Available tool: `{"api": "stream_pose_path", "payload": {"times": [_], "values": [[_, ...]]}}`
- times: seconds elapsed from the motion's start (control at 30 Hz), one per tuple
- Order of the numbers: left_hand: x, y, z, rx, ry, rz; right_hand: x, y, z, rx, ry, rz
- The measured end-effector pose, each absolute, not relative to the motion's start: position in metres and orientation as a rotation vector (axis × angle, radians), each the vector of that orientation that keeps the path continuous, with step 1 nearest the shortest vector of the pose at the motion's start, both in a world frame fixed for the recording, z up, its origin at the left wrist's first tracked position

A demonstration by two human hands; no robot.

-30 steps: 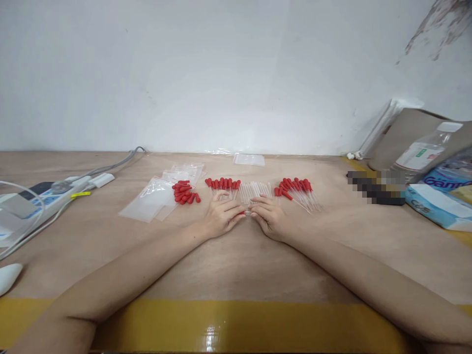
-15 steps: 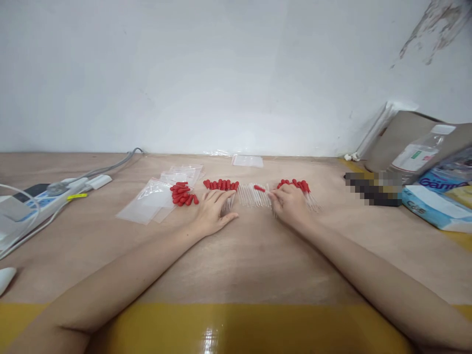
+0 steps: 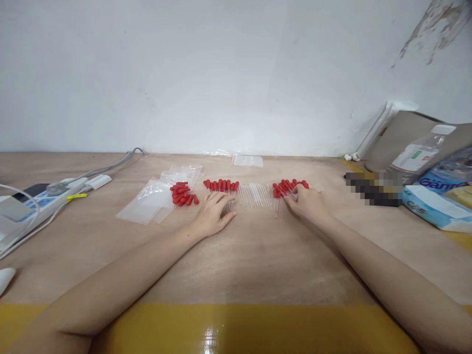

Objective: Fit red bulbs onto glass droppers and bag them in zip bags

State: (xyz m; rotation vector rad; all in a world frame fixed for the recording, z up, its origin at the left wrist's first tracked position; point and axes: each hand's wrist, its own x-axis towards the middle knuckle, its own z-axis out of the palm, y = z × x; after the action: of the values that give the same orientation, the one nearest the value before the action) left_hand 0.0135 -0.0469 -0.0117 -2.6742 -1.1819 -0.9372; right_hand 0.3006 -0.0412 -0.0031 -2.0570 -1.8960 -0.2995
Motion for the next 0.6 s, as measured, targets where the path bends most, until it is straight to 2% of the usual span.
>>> {"api": "stream_pose_path", "payload": {"times": [0.33,0.6], "values": [[0.014,-0.047,-0.011,-2.689,-1.195,-0.918,0.286,-0.029,-0.011,-1.958,-1.813,0.005],[0.015,-0.047,-0.011,-2.68,-1.2,-0.894,0.279,-0.025,-0.007,-1.921,-1.789,-0.08]]}}
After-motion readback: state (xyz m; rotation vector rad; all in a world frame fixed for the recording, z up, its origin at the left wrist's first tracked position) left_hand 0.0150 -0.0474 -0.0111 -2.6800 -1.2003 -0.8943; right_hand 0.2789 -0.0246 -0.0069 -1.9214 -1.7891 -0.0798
